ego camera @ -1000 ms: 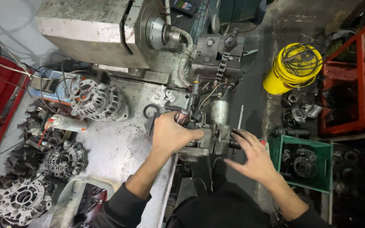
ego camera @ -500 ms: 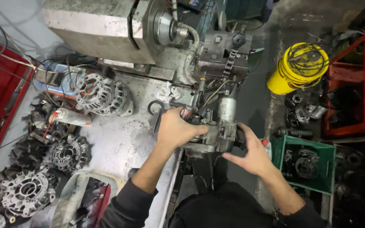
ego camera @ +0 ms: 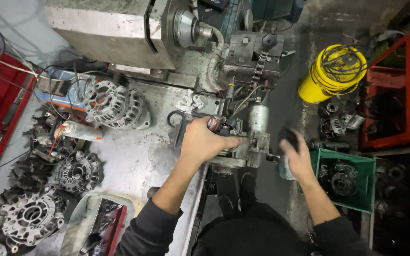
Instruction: The person works on a car starter motor, using a hammer and a punch to tap and adjust internal components. They also use a screwdriver to manipulate parts within the motor assembly on a cluttered workbench.
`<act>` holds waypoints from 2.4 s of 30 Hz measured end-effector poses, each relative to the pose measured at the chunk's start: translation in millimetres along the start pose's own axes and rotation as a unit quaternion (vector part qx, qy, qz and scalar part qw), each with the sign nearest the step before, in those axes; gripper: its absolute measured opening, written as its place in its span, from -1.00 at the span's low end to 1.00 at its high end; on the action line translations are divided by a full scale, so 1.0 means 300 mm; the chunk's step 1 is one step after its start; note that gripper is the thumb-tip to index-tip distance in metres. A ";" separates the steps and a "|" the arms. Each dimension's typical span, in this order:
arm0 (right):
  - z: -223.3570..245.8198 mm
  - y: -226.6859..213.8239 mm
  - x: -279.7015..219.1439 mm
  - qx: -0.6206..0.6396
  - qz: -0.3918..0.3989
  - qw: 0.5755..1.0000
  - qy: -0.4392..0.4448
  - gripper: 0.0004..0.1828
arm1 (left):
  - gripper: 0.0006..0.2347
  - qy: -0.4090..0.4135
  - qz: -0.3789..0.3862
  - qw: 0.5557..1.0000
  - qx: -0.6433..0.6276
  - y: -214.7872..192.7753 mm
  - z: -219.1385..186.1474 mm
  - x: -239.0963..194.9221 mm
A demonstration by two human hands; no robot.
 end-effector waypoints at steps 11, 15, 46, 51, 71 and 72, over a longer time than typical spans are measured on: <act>0.021 -0.045 0.141 0.110 0.094 0.987 0.065 -0.74 | -0.55 -0.028 0.010 0.999 0.029 0.004 -0.007 -0.003; -0.084 -0.027 -0.235 -0.286 0.210 0.934 -0.038 -0.71 | -0.57 -0.028 -0.007 1.000 -0.004 0.006 0.015 0.007; 0.005 -0.046 -0.252 -0.330 0.268 0.904 0.050 -0.59 | -0.65 0.001 -0.034 0.998 -0.048 0.026 0.057 0.017; 0.315 0.079 -0.431 -0.401 0.094 0.821 -0.395 -0.62 | -0.60 -0.020 -0.023 1.000 -0.002 0.038 0.072 0.001; 0.410 0.183 -0.333 -0.609 0.073 0.629 -0.477 -0.71 | -0.61 -0.026 -0.045 0.998 0.041 0.022 0.029 -0.002; 0.411 0.183 -0.334 -0.608 0.074 0.631 -0.476 -0.71 | -0.61 -0.025 -0.043 0.998 0.040 0.023 0.030 -0.002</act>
Point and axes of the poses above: each hand's wrist, its own x-axis towards the middle knuckle, its own y-axis out of the palm, z = x × y, the point moved 2 cm from there along x, towards the middle knuckle, and after that the axes turned 15 degrees about y, right-handed, at the moved point
